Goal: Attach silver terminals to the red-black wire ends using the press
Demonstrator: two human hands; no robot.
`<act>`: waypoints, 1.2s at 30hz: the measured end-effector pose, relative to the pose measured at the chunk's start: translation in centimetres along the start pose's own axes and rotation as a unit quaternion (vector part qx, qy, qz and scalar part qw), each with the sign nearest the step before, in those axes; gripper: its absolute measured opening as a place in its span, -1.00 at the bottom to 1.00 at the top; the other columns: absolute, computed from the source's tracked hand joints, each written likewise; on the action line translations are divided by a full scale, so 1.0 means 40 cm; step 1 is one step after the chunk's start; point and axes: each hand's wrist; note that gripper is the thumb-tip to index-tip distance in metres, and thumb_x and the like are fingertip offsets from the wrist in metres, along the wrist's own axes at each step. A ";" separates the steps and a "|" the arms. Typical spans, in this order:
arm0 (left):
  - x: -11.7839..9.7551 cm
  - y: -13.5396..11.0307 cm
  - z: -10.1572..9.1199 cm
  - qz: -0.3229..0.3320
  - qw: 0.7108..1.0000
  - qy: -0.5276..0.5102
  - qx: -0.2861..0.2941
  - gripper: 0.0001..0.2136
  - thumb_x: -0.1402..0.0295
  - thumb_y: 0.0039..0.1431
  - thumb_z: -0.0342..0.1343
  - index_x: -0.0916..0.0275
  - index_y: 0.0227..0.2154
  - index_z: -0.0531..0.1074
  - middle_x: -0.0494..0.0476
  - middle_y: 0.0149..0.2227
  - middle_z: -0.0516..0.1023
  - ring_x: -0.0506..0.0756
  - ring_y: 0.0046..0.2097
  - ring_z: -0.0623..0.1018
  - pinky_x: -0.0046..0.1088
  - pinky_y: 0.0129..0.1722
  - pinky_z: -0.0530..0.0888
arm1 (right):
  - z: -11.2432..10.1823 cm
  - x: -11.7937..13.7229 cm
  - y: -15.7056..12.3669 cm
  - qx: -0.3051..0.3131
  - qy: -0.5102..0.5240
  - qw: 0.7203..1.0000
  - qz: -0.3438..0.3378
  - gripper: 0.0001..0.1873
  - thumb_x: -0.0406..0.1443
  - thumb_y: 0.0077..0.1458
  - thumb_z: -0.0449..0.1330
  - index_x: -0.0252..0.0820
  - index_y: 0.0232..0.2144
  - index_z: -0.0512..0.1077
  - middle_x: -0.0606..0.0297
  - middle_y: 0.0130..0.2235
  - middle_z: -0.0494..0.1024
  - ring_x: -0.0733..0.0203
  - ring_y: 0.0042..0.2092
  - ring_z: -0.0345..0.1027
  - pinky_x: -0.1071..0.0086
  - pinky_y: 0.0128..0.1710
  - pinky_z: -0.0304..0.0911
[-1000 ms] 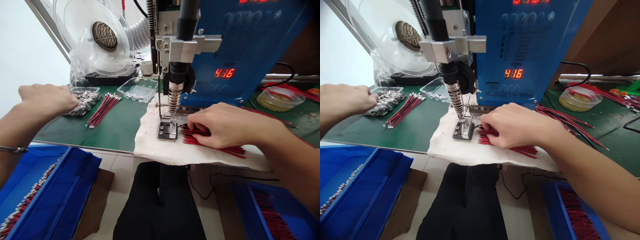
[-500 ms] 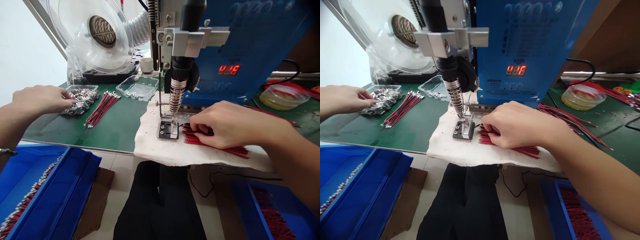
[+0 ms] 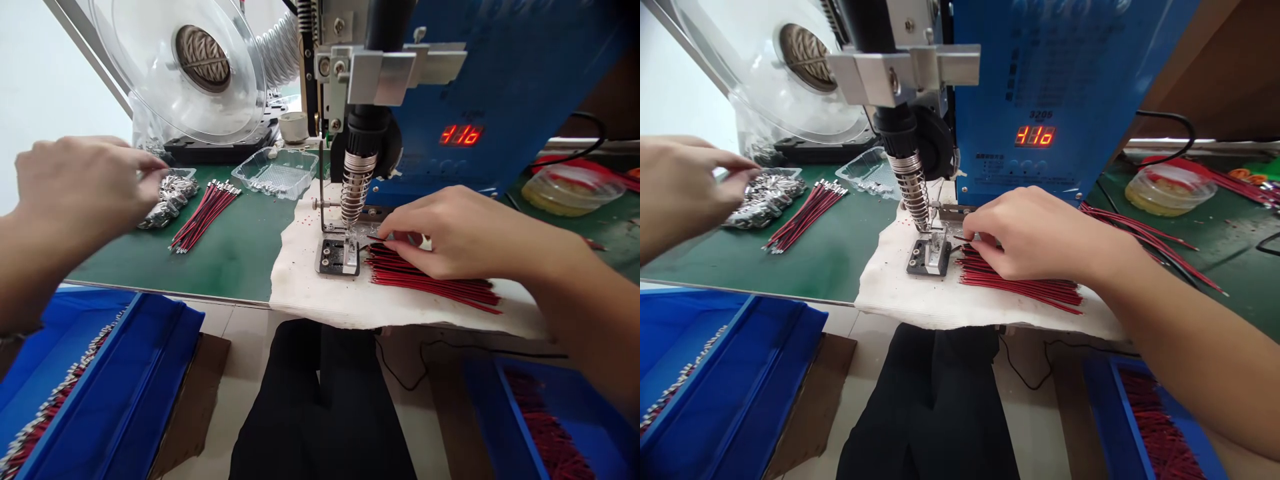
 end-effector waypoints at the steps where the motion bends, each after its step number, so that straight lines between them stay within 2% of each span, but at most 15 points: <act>1: -0.036 0.009 0.005 0.011 1.000 0.008 -0.007 -0.40 -0.27 0.26 0.10 0.07 -0.02 0.78 0.05 -0.14 0.84 0.31 0.31 0.56 -0.30 0.21 0.35 | 0.001 -0.001 0.001 -0.011 0.011 1.000 -0.008 -0.75 -0.31 0.41 0.14 -0.09 -0.24 0.63 0.15 -0.22 0.75 0.08 -0.35 0.46 0.19 -0.27 0.23; 3: -0.094 0.026 0.010 0.035 0.999 0.019 -0.019 -0.48 -0.16 0.34 0.15 0.11 0.01 0.77 0.08 -0.13 0.84 0.27 0.24 0.61 -0.34 0.18 0.39 | 0.002 -0.004 0.006 -0.033 0.048 0.998 -0.028 -0.74 -0.28 0.47 0.12 -0.10 -0.17 0.63 0.15 -0.20 0.74 0.08 -0.30 0.50 0.19 -0.23 0.30; 6: -0.150 0.047 0.004 0.055 0.998 0.037 -0.010 -0.63 0.09 0.44 0.16 0.17 -0.01 0.77 0.12 -0.11 0.84 0.18 0.05 0.68 -0.42 0.05 0.42 | 0.005 -0.011 0.014 -0.053 0.107 0.991 -0.058 -0.76 -0.25 0.51 0.12 -0.11 -0.11 0.60 0.14 -0.17 0.71 0.09 -0.26 0.53 0.21 -0.21 0.36; 9: -0.180 0.071 -0.013 0.052 0.996 0.062 0.042 -0.71 0.33 0.47 0.11 0.23 -0.10 0.77 0.12 -0.17 0.83 0.06 -0.26 0.65 -0.48 -0.21 0.39 | 0.012 -0.013 0.023 -0.057 0.138 0.986 -0.074 -0.77 -0.23 0.54 0.13 -0.13 -0.11 0.58 0.13 -0.14 0.71 0.10 -0.23 0.54 0.22 -0.20 0.38; 12: -0.198 0.113 -0.035 0.062 0.989 0.061 0.117 -0.73 0.41 0.44 0.13 0.24 -0.21 0.77 0.09 -0.32 0.77 0.01 -0.44 0.53 -0.48 -0.37 0.33 | 0.019 -0.007 0.029 -0.062 0.157 0.982 -0.079 -0.78 -0.25 0.54 0.14 -0.15 -0.10 0.58 0.14 -0.14 0.73 0.11 -0.21 0.56 0.23 -0.18 0.40; 16: -0.223 0.175 -0.058 0.071 0.981 0.060 0.169 -0.85 0.40 0.28 0.31 0.20 -0.39 0.74 0.10 -0.48 0.64 0.06 -0.49 0.49 -0.46 -0.46 0.30 | 0.029 0.004 0.034 -0.069 0.171 0.980 -0.075 -0.78 -0.26 0.54 0.16 -0.15 -0.10 0.60 0.15 -0.13 0.75 0.11 -0.18 0.59 0.25 -0.15 0.43; 22: -0.276 0.200 -0.059 0.055 0.979 0.086 0.178 -0.90 0.43 0.28 0.35 0.23 -0.35 0.75 0.10 -0.41 0.71 0.08 -0.39 0.60 -0.49 -0.35 0.36 | 0.038 0.006 0.035 -0.093 0.143 0.982 -0.080 -0.78 -0.31 0.56 0.18 -0.20 -0.07 0.65 0.16 -0.13 0.74 0.13 -0.19 0.59 0.27 -0.14 0.42; 24: -0.274 0.200 -0.052 0.069 0.977 0.097 0.179 -0.91 0.44 0.29 0.34 0.22 -0.31 0.76 0.10 -0.39 0.73 0.09 -0.35 0.61 -0.49 -0.35 0.37 | 0.039 0.008 0.032 -0.094 0.128 0.984 -0.084 -0.77 -0.31 0.57 0.18 -0.21 -0.06 0.66 0.16 -0.14 0.73 0.15 -0.21 0.56 0.26 -0.16 0.40; 27: -0.239 0.206 -0.039 0.118 0.969 0.089 0.197 -0.91 0.42 0.25 0.35 0.19 -0.33 0.76 0.09 -0.39 0.73 0.08 -0.36 0.60 -0.52 -0.39 0.39 | 0.041 0.013 0.027 -0.093 0.109 0.986 -0.080 -0.75 -0.29 0.60 0.17 -0.18 -0.06 0.66 0.15 -0.14 0.71 0.14 -0.22 0.55 0.24 -0.18 0.40; 32: -0.160 0.226 -0.023 0.180 0.960 -0.002 0.216 -0.88 0.30 0.27 0.37 0.16 -0.30 0.80 0.12 -0.37 0.77 0.07 -0.44 0.60 -0.56 -0.47 0.45 | 0.044 0.024 0.023 -0.100 0.093 0.988 -0.066 -0.74 -0.24 0.61 0.18 -0.13 -0.12 0.65 0.18 -0.17 0.71 0.13 -0.24 0.53 0.23 -0.23 0.36; 36: -0.138 0.246 -0.011 0.194 0.945 -0.075 0.251 -0.81 0.21 0.39 0.35 0.13 -0.23 0.84 0.15 -0.32 0.81 0.07 -0.46 0.63 -0.55 -0.52 0.46 | 0.038 0.033 0.025 -0.084 0.095 0.991 -0.040 -0.72 -0.23 0.61 0.15 -0.09 -0.13 0.65 0.16 -0.18 0.71 0.11 -0.26 0.53 0.20 -0.23 0.36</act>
Point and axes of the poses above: each hand's wrist, its own y-axis towards the middle knuckle, its own z-axis out of the palm, x = y × z
